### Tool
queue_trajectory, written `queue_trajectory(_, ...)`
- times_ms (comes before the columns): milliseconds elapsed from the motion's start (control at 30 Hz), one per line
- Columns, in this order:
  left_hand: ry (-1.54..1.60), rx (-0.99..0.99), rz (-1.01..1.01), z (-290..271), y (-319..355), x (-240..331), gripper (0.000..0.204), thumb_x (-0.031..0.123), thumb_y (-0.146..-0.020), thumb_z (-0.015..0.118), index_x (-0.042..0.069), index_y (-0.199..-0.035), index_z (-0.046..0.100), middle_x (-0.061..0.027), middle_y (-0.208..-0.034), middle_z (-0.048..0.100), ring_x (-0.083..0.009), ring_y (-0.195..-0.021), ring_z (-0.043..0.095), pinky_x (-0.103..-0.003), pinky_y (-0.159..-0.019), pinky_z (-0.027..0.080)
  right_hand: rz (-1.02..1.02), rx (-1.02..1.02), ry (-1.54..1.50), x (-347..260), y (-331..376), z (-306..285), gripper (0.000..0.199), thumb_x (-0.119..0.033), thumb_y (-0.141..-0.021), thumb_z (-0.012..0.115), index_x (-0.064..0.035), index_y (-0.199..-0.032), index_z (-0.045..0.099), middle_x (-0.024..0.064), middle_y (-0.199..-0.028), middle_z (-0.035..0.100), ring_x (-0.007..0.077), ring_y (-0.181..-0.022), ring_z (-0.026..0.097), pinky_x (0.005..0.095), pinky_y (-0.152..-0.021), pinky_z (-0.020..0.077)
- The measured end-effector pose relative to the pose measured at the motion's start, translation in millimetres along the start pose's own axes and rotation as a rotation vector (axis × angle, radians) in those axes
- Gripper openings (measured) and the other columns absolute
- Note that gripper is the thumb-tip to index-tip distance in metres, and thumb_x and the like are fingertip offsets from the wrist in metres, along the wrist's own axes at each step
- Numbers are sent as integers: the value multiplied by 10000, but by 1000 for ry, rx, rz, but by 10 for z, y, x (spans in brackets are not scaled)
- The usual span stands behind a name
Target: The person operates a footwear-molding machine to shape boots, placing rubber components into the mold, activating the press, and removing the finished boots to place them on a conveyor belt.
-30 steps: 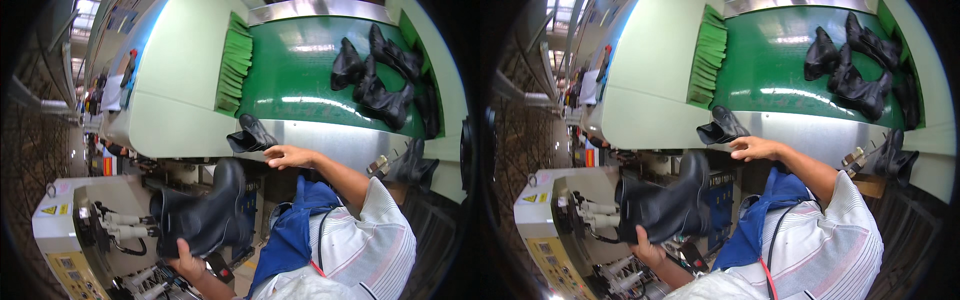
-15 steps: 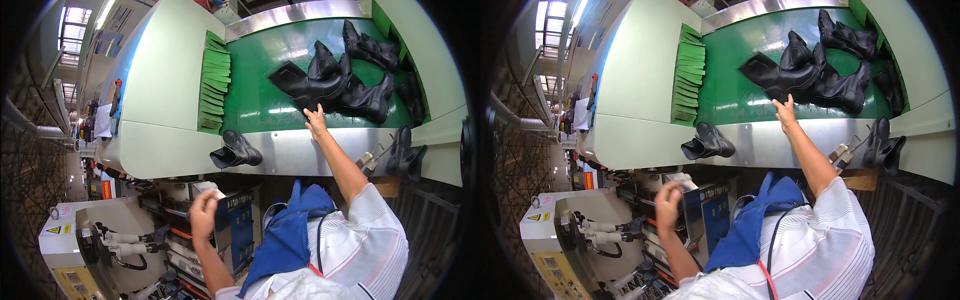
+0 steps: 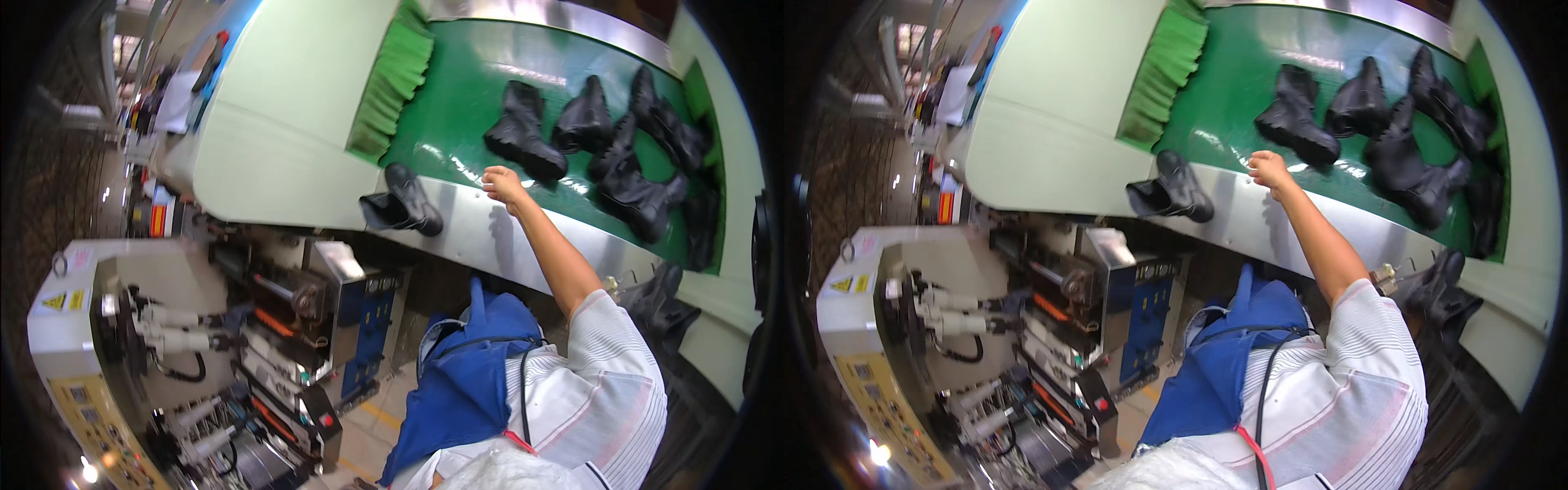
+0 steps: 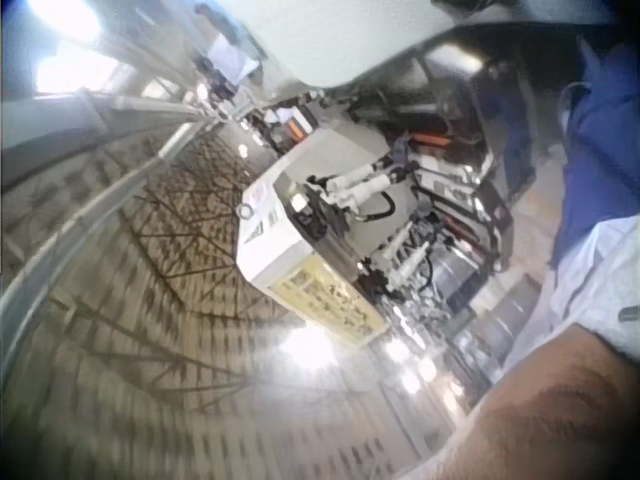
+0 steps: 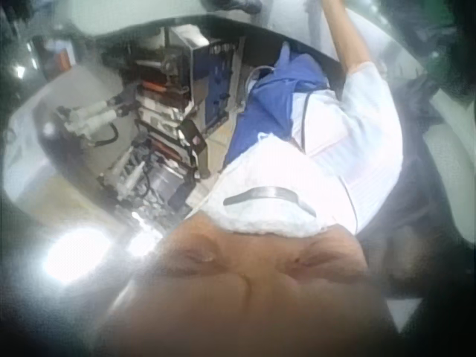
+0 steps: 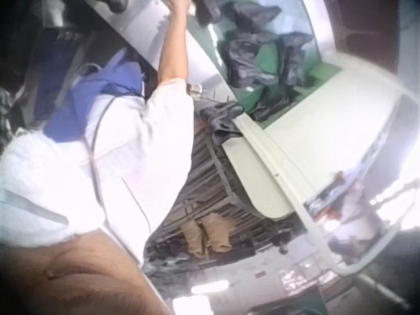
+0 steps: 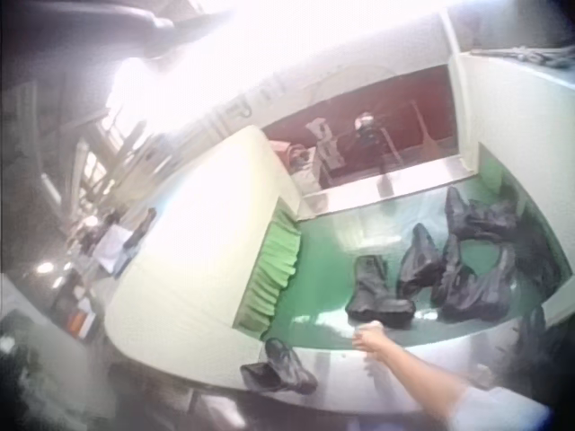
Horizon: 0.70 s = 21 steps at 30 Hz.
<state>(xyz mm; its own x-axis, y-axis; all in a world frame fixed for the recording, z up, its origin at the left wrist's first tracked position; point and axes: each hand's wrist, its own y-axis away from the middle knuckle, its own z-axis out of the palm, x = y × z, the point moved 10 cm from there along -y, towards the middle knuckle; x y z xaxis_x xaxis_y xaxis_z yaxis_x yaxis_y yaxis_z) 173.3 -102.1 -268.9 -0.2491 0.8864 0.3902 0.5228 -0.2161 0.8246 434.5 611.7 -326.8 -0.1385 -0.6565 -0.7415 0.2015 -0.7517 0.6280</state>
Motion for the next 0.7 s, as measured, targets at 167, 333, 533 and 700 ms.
queue_trajectory(167,150,29,-66,208,202,-488,340,149,-995,638,-27,-1287,629,-133,-1184,708,-230,-1002,693,-349,-891,550,-723,-172,535,-377,919,1521,379,-152,-895,702,-52,-1256,648,122,-1105,718,256,-888,709,367,-770,567)
queue_trajectory(333,267,61,-65,405,277,-806,373,153,-996,632,-33,-1319,604,-152,-1208,705,-252,-1002,701,-362,-881,556,-1041,-350,936,-351,1931,2570,484,-219,-824,788,-71,-1251,616,135,-1315,614,409,-960,701,486,-831,582)
queue_trajectory(533,450,148,17,340,109,-817,414,158,-997,624,-40,-1357,575,-174,-1237,701,-279,-1001,710,-379,-869,564,-735,-52,1336,-229,1096,2444,403,-443,-793,785,-69,-928,725,166,-1023,700,388,-898,703,511,-756,565)
queue_trajectory(700,709,113,-2,478,-76,-1286,387,166,-975,617,-39,-1303,625,-175,-1216,723,-264,-1088,706,-356,-908,570,-584,56,1073,-532,493,1623,412,-429,-883,707,-21,-843,746,212,-775,716,389,-789,716,454,-732,549)
